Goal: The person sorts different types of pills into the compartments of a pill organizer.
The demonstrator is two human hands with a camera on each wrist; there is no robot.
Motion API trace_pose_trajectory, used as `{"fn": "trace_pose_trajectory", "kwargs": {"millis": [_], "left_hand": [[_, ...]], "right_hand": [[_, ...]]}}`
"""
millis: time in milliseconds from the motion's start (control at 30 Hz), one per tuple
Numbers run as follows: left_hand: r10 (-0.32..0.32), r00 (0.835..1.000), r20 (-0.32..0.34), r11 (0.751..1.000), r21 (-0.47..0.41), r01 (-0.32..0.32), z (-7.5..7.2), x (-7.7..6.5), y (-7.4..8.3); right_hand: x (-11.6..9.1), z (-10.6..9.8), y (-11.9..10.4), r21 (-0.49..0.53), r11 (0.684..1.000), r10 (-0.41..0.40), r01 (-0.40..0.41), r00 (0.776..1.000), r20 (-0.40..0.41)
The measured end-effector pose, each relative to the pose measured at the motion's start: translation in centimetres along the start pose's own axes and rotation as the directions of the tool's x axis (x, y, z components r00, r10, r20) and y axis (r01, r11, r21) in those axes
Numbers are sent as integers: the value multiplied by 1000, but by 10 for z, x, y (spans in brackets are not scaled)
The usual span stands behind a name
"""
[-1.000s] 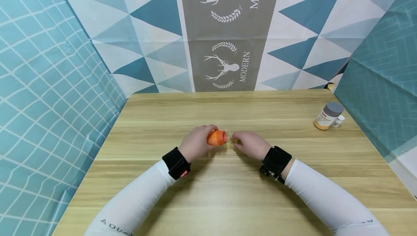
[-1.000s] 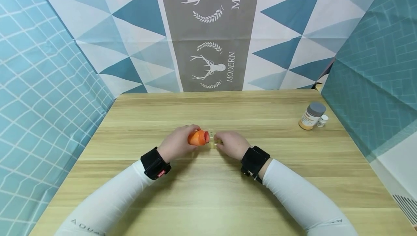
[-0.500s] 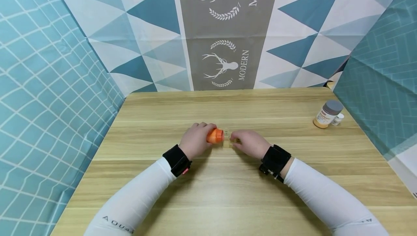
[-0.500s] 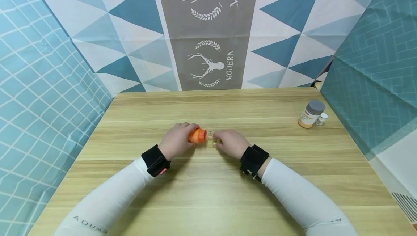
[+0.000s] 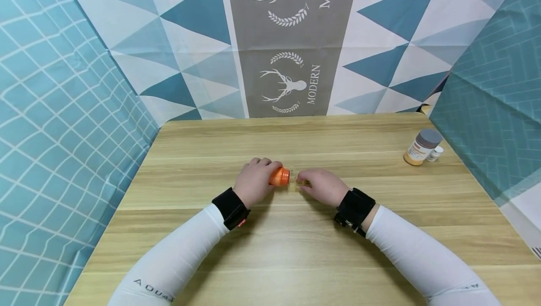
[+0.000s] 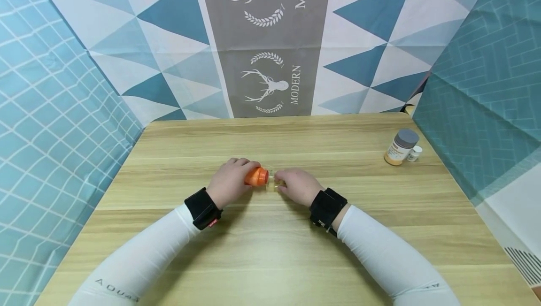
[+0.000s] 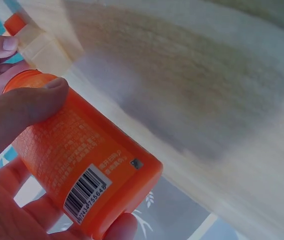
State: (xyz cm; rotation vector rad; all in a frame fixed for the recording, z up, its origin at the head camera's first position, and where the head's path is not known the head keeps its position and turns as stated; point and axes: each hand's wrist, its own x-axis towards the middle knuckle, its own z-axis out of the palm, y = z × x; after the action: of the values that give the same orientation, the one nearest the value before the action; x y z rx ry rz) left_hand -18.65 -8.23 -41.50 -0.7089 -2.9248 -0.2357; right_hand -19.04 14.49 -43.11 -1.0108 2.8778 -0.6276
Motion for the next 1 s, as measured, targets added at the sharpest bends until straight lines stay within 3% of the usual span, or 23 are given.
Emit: {"fn": "trace_pose_trajectory", "kwargs": {"millis": [367,1000], "left_hand": [[70,997,-40,995,77,-66,-5,1,6],[84,996,12,982,170,-85,-15,4,14]], "right_hand": [[0,-1,-1,4,1000,6,-6,1000,12],[1,1,1,2,1000,3,-3,1000,11]]}}
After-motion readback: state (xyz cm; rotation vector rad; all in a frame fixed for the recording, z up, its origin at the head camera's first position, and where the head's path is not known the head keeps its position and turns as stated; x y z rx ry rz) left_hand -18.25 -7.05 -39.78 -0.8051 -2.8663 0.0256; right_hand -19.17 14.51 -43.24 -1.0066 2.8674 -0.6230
